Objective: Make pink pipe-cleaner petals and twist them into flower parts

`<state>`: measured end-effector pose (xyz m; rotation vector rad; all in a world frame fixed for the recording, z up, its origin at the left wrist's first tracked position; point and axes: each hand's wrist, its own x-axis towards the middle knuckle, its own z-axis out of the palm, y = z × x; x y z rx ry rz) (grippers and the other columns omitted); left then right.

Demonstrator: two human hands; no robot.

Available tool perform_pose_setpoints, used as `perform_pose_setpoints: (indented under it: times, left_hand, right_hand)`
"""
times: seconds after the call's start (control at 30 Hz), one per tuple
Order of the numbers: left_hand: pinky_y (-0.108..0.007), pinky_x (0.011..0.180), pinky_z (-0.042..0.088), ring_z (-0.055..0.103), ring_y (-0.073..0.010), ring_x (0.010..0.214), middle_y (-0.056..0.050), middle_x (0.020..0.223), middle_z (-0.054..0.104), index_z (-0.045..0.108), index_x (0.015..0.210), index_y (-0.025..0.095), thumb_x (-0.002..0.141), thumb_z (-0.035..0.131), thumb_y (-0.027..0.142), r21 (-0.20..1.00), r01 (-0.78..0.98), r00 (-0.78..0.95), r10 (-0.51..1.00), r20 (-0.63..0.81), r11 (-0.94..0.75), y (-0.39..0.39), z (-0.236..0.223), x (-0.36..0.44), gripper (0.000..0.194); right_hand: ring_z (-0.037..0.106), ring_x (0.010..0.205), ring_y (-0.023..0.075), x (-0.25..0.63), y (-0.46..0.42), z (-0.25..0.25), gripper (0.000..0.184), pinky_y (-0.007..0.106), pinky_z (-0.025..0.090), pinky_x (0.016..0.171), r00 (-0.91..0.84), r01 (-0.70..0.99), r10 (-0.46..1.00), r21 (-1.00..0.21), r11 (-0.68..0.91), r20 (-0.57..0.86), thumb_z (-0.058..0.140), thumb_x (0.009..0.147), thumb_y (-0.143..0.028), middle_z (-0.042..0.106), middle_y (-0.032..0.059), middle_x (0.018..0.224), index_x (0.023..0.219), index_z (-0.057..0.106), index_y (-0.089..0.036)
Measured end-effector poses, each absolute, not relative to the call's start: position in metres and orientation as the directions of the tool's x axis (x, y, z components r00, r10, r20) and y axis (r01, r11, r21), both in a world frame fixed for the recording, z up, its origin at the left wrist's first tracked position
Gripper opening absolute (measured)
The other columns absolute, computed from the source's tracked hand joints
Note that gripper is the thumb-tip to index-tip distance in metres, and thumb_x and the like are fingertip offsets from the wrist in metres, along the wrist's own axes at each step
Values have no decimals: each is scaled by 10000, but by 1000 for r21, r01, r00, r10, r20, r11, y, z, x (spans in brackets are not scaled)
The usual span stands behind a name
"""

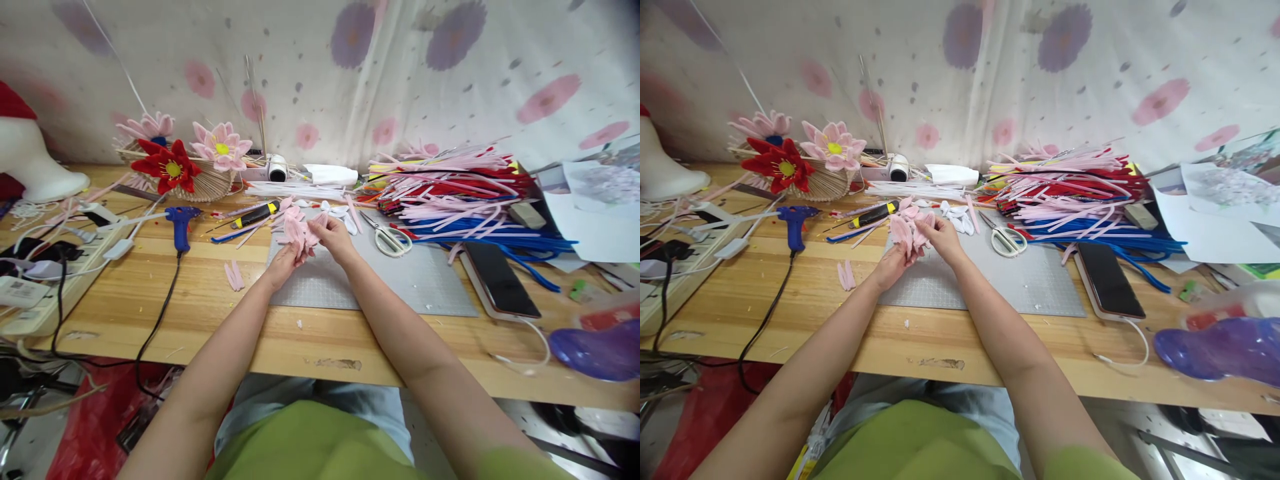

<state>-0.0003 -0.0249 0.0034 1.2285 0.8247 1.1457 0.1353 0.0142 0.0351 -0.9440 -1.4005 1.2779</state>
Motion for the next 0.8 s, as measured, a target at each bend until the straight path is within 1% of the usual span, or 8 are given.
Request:
perform_pose_setpoints:
  times: [0.1, 0.2, 0.3, 0.4, 0.53, 0.63, 0.7, 0.8]
  left_hand:
    - [-288, 728, 418, 555, -161, 821, -61, 861, 646, 619, 870, 154, 767, 434, 641, 984, -105, 215, 962, 165, -145, -26, 3, 1, 530]
    - [-334, 891, 383, 564, -190, 918, -67, 833, 654, 617, 779, 154, 788, 393, 636, 979, -42, 133, 970, 202, -198, -27, 4, 2, 531]
    - [-346, 815, 422, 588, -175, 754, -44, 702, 629, 576, 746, 160, 773, 424, 633, 989, -92, 121, 985, 125, -114, -28, 4, 5, 498]
    - [-311, 691, 438, 559, -139, 632, -14, 652, 591, 555, 786, 155, 747, 518, 588, 981, -191, 192, 980, 56, -18, -28, 3, 6, 437]
    - [-251, 616, 394, 492, -94, 591, 5, 618, 533, 565, 765, 132, 735, 598, 499, 970, -241, 263, 963, 58, 7, -27, 1, 8, 369]
    - [-225, 565, 365, 395, -65, 518, 45, 538, 413, 563, 752, 133, 756, 605, 440, 939, -335, 278, 960, 15, 83, -28, 3, 9, 310]
    - [-207, 528, 339, 339, -52, 481, 63, 516, 343, 553, 734, 138, 781, 596, 391, 914, -387, 233, 972, -29, 120, -27, 5, 8, 260]
    - [-188, 500, 319, 316, -45, 461, 64, 520, 317, 521, 692, 146, 816, 567, 319, 894, -438, 101, 993, -60, 98, -23, 10, 0, 218]
  right_hand:
    - [419, 374, 90, 130, 12, 34, 380, 229, 296, 365, -226, -81, 962, -987, 137, 152, 605, 674, -550, 498, -33, 464, 635, 471, -196]
    - [414, 380, 93, 125, 12, 29, 354, 229, 288, 370, -151, -18, 973, -984, 176, 177, 598, 689, -527, 497, -34, 478, 651, 469, -199]
    - [432, 453, 96, 123, 12, 24, 309, 227, 321, 432, -35, 101, 971, -966, 238, 235, 581, 717, -484, 506, -26, 530, 672, 496, -190]
    - [426, 506, 94, 124, 13, 21, 289, 226, 336, 487, 20, 189, 962, -946, 263, 272, 571, 729, -455, 491, -24, 562, 663, 511, -181]
    - [398, 522, 94, 123, 13, 20, 304, 228, 320, 495, 21, 207, 963, -943, 260, 270, 568, 727, -471, 464, -23, 578, 660, 501, -182]
    - [381, 532, 94, 122, 16, 20, 373, 227, 309, 499, 10, 171, 960, -946, 275, 281, 541, 727, -539, 430, -20, 576, 632, 475, -185]
    - [364, 502, 90, 124, 20, 20, 436, 227, 296, 481, 12, 89, 975, -971, 222, 224, 443, 759, -611, 410, -20, 561, 648, 476, -190]
    - [327, 432, 86, 134, 28, 18, 519, 228, 264, 436, 31, -23, 999, -999, 44, 43, 296, 793, -661, 407, -27, 537, 757, 520, -195]
